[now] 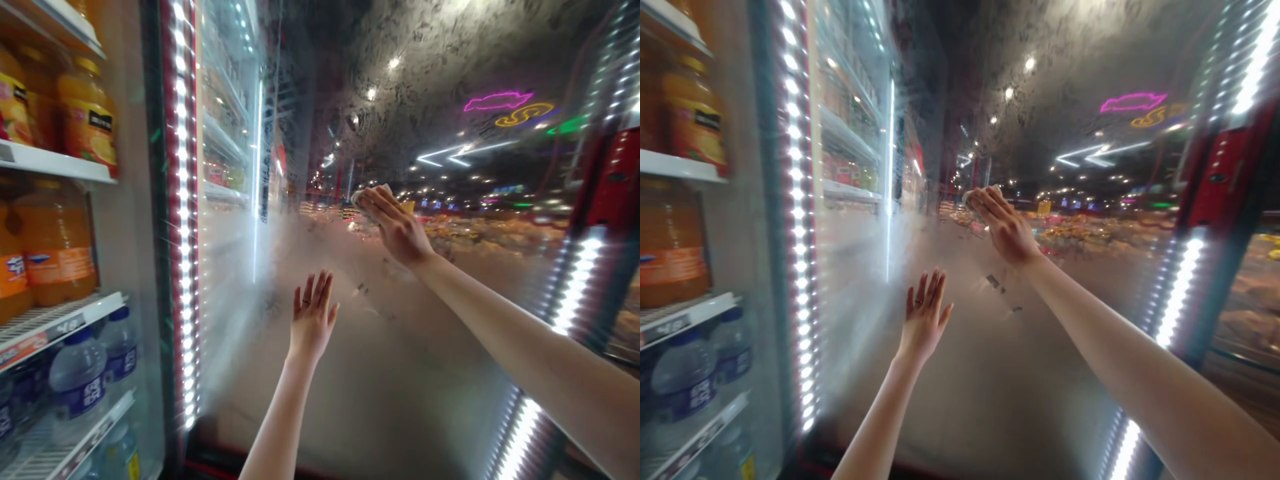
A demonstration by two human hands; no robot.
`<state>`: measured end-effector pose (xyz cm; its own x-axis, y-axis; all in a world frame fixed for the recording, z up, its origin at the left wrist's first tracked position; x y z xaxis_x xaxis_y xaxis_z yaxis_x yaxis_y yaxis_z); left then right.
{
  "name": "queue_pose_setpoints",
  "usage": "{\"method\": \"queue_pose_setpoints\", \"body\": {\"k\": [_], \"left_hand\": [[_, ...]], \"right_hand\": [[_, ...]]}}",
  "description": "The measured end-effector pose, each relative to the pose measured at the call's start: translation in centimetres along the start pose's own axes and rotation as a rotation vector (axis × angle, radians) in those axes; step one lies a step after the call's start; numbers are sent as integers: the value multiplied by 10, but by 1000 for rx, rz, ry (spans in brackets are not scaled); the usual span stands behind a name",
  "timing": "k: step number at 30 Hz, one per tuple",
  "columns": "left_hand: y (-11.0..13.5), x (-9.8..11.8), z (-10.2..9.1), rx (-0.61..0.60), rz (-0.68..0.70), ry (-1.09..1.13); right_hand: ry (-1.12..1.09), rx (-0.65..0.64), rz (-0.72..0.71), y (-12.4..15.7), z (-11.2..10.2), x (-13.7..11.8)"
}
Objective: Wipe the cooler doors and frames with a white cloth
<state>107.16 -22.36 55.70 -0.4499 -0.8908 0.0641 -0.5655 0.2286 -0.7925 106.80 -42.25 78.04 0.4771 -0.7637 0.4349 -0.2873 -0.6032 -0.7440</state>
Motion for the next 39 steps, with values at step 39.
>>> {"method": "queue_pose_setpoints", "body": {"k": [39], "left_hand": [[27, -54, -28, 47, -346, 48]], "right_hand": [[-158, -208, -205, -103, 80, -96]]}}
Point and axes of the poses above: each hand's wrist, its own y-axis away from the middle knuckle, its own z-axis out of the palm, x = y × z, the point moved 3 cm from there along -y, towards the middle knuckle, and after that the axes turned 10 degrees about -x, right-handed, at the moved point
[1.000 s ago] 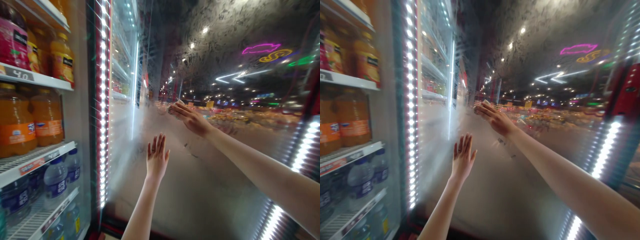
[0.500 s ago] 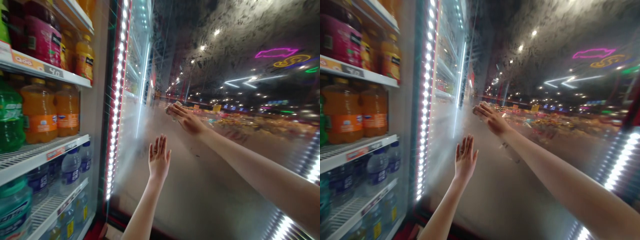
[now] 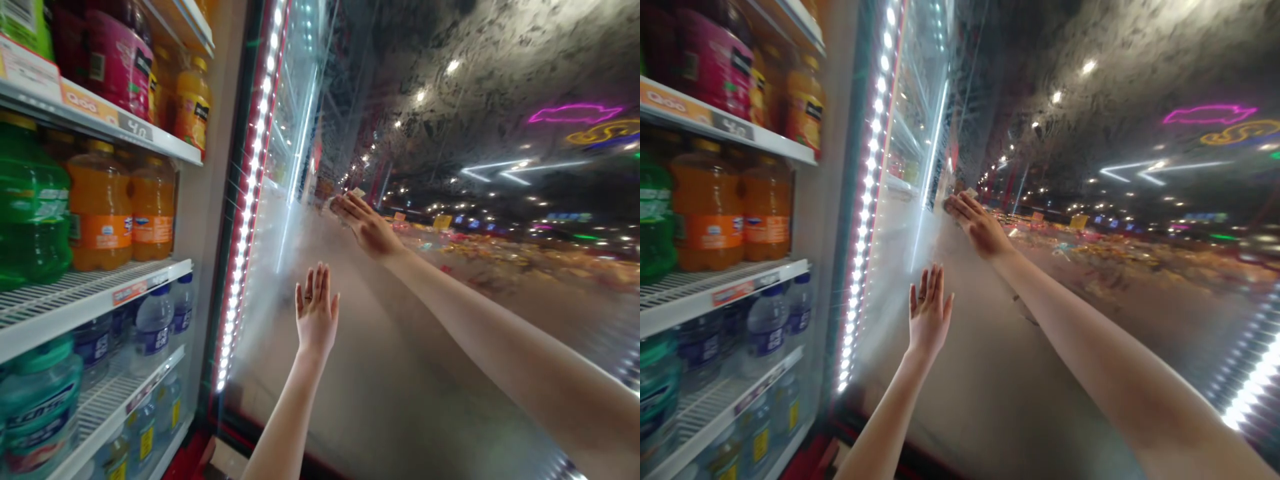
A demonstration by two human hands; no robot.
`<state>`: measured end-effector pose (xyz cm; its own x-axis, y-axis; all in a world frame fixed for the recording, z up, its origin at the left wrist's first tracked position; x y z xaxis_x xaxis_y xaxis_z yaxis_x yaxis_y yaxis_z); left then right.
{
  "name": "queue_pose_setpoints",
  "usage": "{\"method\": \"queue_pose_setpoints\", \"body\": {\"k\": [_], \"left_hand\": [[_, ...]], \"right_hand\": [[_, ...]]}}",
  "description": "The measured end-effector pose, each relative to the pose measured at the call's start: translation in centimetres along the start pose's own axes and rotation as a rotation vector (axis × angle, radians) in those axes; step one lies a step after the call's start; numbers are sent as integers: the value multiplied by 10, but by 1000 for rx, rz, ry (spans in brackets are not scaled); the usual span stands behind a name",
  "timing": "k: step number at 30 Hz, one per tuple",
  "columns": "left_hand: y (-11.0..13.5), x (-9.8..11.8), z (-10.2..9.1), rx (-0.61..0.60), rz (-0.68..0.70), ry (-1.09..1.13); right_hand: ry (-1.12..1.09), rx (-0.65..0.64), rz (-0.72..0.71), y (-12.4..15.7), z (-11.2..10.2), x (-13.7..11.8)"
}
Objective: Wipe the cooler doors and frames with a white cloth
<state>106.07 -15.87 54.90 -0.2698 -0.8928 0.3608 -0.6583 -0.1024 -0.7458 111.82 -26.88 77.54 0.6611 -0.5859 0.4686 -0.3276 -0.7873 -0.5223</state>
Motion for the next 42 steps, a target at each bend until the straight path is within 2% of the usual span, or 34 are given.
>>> {"method": "queue_pose_setpoints", "body": {"k": [4, 6, 8, 10, 12, 15, 17, 19, 22, 25, 29, 31, 34, 36, 39, 42], "left_hand": [[0, -8, 4, -94, 16, -13], [0, -10, 7, -141, 38, -33], [0, -12, 9, -170, 53, -50], [-1, -11, 11, -179, 47, -57], [-2, -10, 12, -177, 34, -57], [-3, -7, 14, -175, 26, -43], [-4, -8, 15, -180, 31, -21], [-4, -11, 14, -201, 51, 9], [-6, -19, 12, -248, 114, 43], [-7, -28, 10, -237, 156, 47], [-9, -37, 14, -163, 71, 78], [-11, -40, 19, -138, 2, 116], [-12, -44, 26, -101, -108, 161], [-11, -45, 30, -80, -165, 178], [-8, -44, 34, -66, -218, 188], [-4, -43, 36, -64, -266, 193]], "right_hand": [[40, -101, -87, 23, -1, 0], [62, -72, -73, 25, -10, 7], [75, -10, -27, 13, -17, 12], [70, 48, 26, -10, -17, 11], [54, 76, 60, -37, -7, 3], [38, 4, -22, -61, 19, -19], [39, -74, -95, -60, 34, -30], [51, -137, -153, -51, 40, -33], [67, -171, -204, -41, 33, -25], [63, -98, -142, -58, 19, -12], [38, 27, -17, -107, 23, -18], [38, 14, -35, -124, 34, -30], [59, -85, -141, -125, 51, -39], [73, -132, -216, -114, 55, -33], [81, -78, -249, -103, 47, -11], [43, 27, -177, -120, 41, 3]]}}
Point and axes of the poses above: each hand's wrist, its own y-axis away from the middle knuckle, its own z-axis out of the palm, x = y × z, the point moved 3 cm from there along -y, towards the middle knuckle, and after that the axes turned 10 degrees about -x, right-handed, at the moved point
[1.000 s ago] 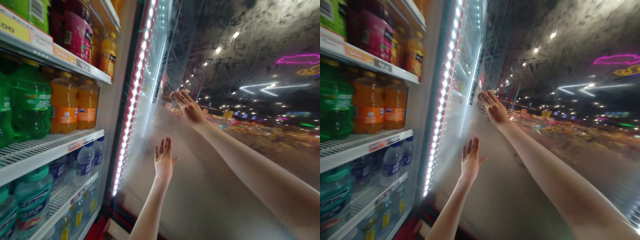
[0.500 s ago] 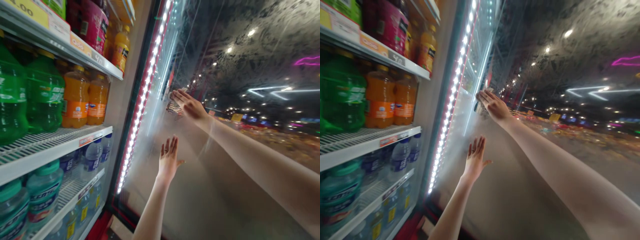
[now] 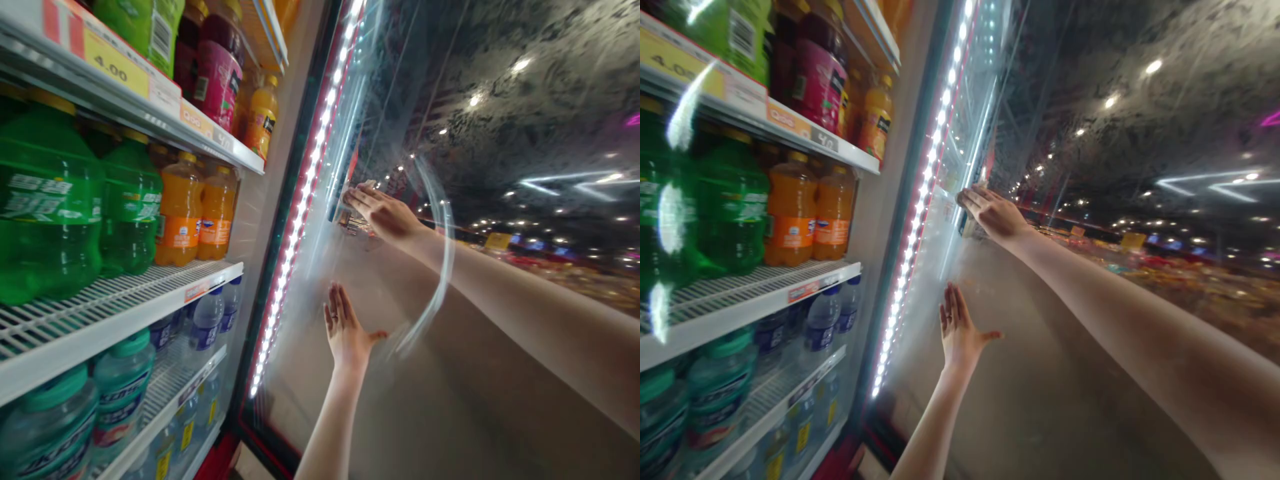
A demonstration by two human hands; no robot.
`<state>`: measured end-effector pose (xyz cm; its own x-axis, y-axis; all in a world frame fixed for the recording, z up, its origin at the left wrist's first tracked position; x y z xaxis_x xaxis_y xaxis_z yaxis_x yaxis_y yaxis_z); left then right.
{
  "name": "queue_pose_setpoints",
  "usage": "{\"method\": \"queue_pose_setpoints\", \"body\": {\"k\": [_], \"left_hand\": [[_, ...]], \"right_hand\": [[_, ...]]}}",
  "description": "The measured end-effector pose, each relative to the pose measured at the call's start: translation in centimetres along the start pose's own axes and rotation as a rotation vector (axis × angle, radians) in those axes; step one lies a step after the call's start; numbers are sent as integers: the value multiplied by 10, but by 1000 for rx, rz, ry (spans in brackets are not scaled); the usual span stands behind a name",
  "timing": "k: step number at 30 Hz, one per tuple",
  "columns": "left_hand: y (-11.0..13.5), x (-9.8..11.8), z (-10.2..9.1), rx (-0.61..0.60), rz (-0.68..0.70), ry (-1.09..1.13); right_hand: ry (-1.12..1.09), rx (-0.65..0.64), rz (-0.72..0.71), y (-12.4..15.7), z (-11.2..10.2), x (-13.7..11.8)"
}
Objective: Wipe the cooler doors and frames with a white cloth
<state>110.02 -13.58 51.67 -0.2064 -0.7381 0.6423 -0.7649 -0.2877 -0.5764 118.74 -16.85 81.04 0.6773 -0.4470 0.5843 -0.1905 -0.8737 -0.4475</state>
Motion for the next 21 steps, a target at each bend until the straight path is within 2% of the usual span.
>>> {"method": "queue_pose_setpoints", "body": {"k": [3, 5, 8, 10, 12, 15, 18, 21], "left_hand": [[1, -1, 1, -21, -45, 25], [1, -3, 1, -38, -52, 57], [0, -5, 1, -50, -44, 113], [-1, -5, 1, -63, -48, 135], [-1, -5, 1, -74, -53, 142], [-1, -5, 3, -80, -66, 133], [-1, -5, 6, -79, -65, 116], [0, -7, 11, -33, -32, 98]], "right_hand": [[-64, 71, 58, -31, 4, -5], [-73, 55, 71, -44, 10, -17], [-59, -56, 11, -42, 12, -29], [-59, -86, -16, -32, 6, -26], [-68, -45, 12, -30, -2, -16], [-112, 61, 85, -49, -5, -8], [-156, 97, 117, -79, 8, -22], [-164, 46, 100, -86, 18, -43]]}}
Point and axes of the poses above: each hand's wrist, its own y-axis away from the middle knuckle, its own z-axis out of the palm, x = y × z, the point moved 3 cm from there along -y, towards the middle knuckle, and after that the axes turned 10 degrees about -x, right-handed, at the moved point
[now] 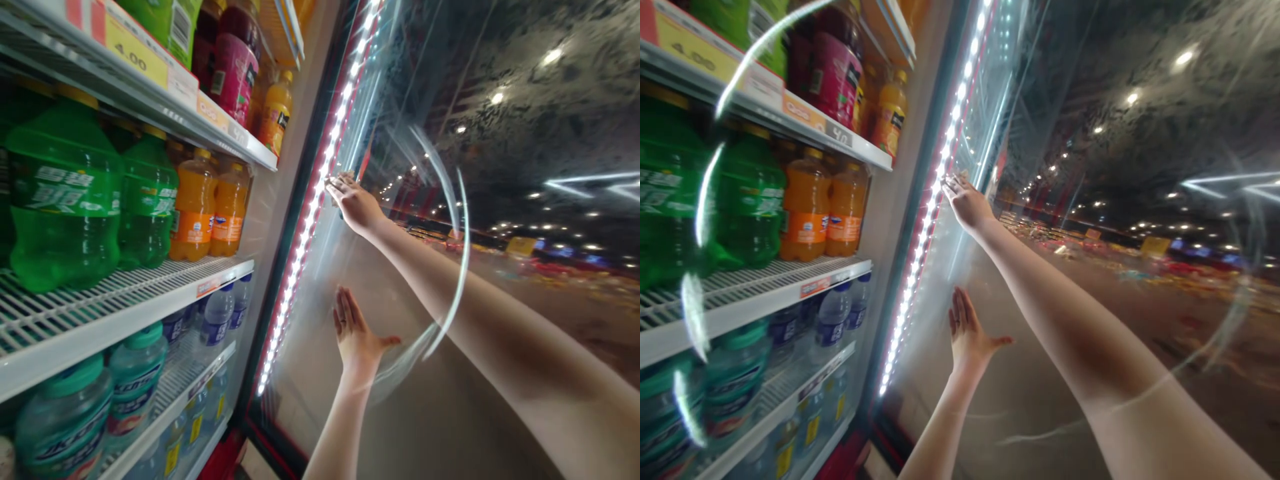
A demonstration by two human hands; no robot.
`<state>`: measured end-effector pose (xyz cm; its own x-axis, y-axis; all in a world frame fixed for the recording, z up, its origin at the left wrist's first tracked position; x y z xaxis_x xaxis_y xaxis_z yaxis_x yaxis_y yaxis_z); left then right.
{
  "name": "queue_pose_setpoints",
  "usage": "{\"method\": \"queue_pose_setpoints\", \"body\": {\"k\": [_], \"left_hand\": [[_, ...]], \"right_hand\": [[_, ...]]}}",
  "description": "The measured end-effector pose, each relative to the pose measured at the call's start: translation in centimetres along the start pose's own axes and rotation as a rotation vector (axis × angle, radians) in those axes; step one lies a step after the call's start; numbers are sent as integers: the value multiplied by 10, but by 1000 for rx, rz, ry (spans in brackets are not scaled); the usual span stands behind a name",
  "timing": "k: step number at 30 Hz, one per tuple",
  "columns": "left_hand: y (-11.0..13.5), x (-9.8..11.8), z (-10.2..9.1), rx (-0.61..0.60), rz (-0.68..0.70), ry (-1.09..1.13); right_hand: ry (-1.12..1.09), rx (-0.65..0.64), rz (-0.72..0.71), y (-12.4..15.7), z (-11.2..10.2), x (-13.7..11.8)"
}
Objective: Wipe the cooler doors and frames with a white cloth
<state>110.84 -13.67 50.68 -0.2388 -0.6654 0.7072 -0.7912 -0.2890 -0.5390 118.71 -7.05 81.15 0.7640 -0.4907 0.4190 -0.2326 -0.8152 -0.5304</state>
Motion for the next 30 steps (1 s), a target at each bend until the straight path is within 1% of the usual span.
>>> {"method": "queue_pose_setpoints", "body": {"k": [3, 6, 8, 9, 11, 13, 15, 17, 19, 21, 23, 25, 26, 28, 30], "left_hand": [[0, -4, 6, 79, 24, -18], [1, -6, 10, 138, 29, -24], [3, -7, 12, 149, 29, -15], [3, -8, 12, 146, 29, -8], [4, -9, 12, 129, 37, 11], [4, -9, 11, 110, 48, 31], [4, -10, 9, 95, 56, 49], [3, -9, 8, 79, 54, 66], [2, -9, 6, 59, 44, 81], [1, -8, 4, 33, 35, 94], [0, -7, 2, 6, 26, 107], [0, -6, -1, -22, 18, 117], [0, -6, -3, -36, 11, 119], [-1, -5, -6, -61, -1, 124], [-1, -4, -8, -78, -9, 129]], "right_hand": [[36, -123, -31, 21, -4, -6], [43, -127, 4, 37, -17, 0], [33, -84, 47, 33, -17, 0], [28, -65, 63, 28, -13, -3], [23, -56, 67, 19, 1, -14], [33, -108, 28, 19, 18, -27], [76, -187, -60, 30, 30, -34], [132, -241, -154, 49, 31, -33], [175, -257, -193, 65, 23, -23], [192, -236, -171, 68, 12, -13], [188, -173, -108, 61, 6, -10], [175, -112, -51, 50, 9, -15], [170, -114, -52, 45, 14, -20], [162, -174, -104, 45, 27, -31], [169, -263, -193, 56, 36, -37]]}}
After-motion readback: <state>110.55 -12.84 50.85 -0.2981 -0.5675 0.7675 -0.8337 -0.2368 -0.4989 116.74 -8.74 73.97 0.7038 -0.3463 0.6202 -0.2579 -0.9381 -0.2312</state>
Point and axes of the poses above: each hand's wrist, its own y-axis away from the middle knuckle, its own z-axis out of the palm, x = y × z, the point moved 3 cm from there along -y, towards the middle knuckle, and after that the axes turned 10 degrees about -x, right-handed, at the moved point
